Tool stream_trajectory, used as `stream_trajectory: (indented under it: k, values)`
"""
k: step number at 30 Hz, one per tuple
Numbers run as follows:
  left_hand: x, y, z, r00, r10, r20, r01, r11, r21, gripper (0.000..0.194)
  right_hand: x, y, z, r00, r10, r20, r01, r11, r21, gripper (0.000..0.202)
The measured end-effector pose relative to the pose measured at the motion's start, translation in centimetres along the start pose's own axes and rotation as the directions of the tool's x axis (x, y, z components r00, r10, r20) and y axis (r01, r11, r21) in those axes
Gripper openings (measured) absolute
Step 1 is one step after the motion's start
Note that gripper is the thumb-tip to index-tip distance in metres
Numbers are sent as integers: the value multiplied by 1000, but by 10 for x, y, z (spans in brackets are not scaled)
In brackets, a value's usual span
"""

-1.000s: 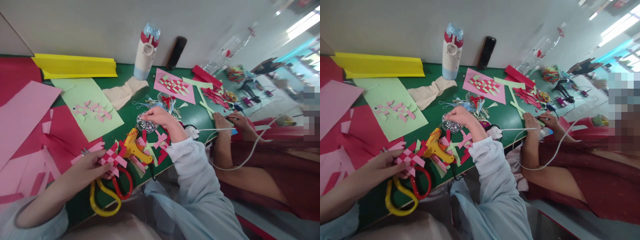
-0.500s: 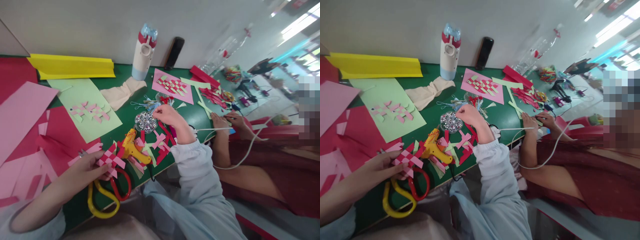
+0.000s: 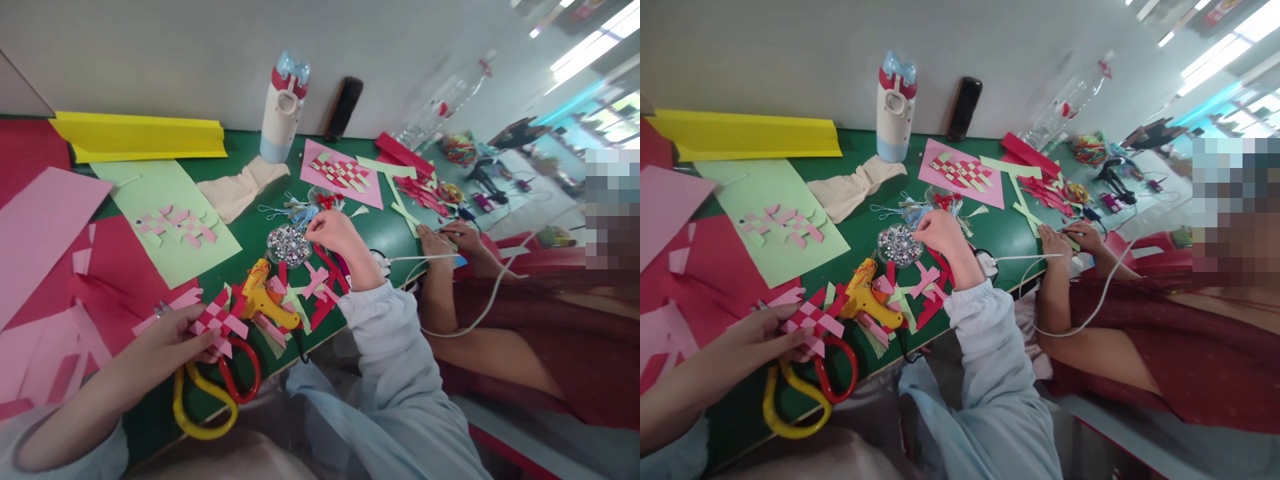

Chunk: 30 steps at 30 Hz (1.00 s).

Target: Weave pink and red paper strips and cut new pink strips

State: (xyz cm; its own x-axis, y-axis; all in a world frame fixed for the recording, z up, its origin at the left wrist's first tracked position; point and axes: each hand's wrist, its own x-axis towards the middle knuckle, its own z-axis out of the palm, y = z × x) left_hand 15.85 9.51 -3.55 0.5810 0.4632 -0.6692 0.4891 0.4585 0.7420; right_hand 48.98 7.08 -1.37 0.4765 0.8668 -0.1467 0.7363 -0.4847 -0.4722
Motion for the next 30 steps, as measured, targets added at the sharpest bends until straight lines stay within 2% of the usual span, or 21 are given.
stream_trajectory:
  k: [6,12,18,22,25,30]
  values:
    - [-3,5,1,1000,2,19,-2,1000,24,53,3,4,2,998,-49,34,48,998,46,15]
    - [0,1,-1,999,22,36,-23,1000,22,48,-2,-7,4,986,-52,160,55,998,-15,17]
    - [-8,3,-2,996,85,42,-86,996,18,43,-18,-33,-1,984,-158,86,157,987,20,21]
    - [-21,0,-3,994,113,12,-113,992,49,41,-28,-55,3,957,-258,131,240,961,139,21]
    - [-32,-6,-8,994,105,-20,-104,993,56,42,-35,-71,12,934,-291,206,245,944,220,19]
    - [-49,-16,-24,973,152,-172,-141,987,71,43,-52,-95,31,844,-382,376,213,883,419,18]
